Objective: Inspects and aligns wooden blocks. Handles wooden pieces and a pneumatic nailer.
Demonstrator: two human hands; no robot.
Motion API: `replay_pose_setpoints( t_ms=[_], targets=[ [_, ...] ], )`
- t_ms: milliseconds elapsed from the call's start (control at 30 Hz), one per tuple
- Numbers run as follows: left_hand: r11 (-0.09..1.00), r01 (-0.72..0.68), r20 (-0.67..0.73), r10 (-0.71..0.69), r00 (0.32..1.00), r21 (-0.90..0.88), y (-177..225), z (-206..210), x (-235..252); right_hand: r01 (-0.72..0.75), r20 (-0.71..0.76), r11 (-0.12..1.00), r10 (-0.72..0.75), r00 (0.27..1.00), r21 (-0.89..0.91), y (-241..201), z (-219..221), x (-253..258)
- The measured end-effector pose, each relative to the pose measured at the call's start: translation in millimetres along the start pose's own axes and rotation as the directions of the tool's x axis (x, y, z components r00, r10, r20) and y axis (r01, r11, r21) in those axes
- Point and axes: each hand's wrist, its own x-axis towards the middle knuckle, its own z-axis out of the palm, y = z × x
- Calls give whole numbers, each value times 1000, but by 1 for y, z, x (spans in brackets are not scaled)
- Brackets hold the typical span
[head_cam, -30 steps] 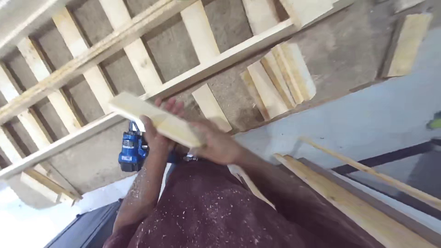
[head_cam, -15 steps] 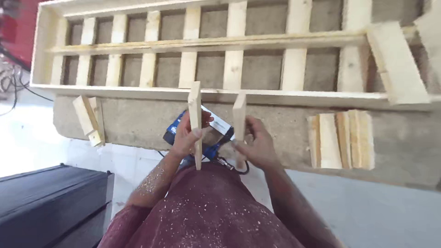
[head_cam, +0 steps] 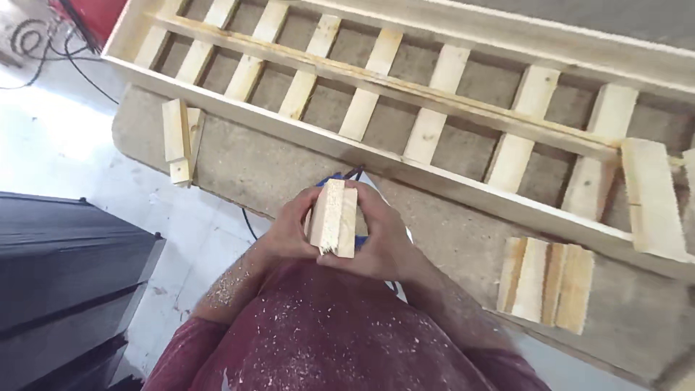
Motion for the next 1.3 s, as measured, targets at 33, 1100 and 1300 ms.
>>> replay_pose_setpoints(
  t_ms=[33, 1100, 1300],
  targets=[
    [1000, 7, -7, -7, 1000, 1, -2, -1, -7, -7, 7, 999, 7, 1000, 35, 1, 6, 0],
    [974, 91, -28, -87, 996, 207, -11, 10, -43, -16, 78, 968, -3, 997, 251, 10, 29, -16],
    [971, 89, -47, -80, 996, 223, -11, 12, -43, -19, 69, 965, 1, 998, 260, 12, 31, -17]
  ],
)
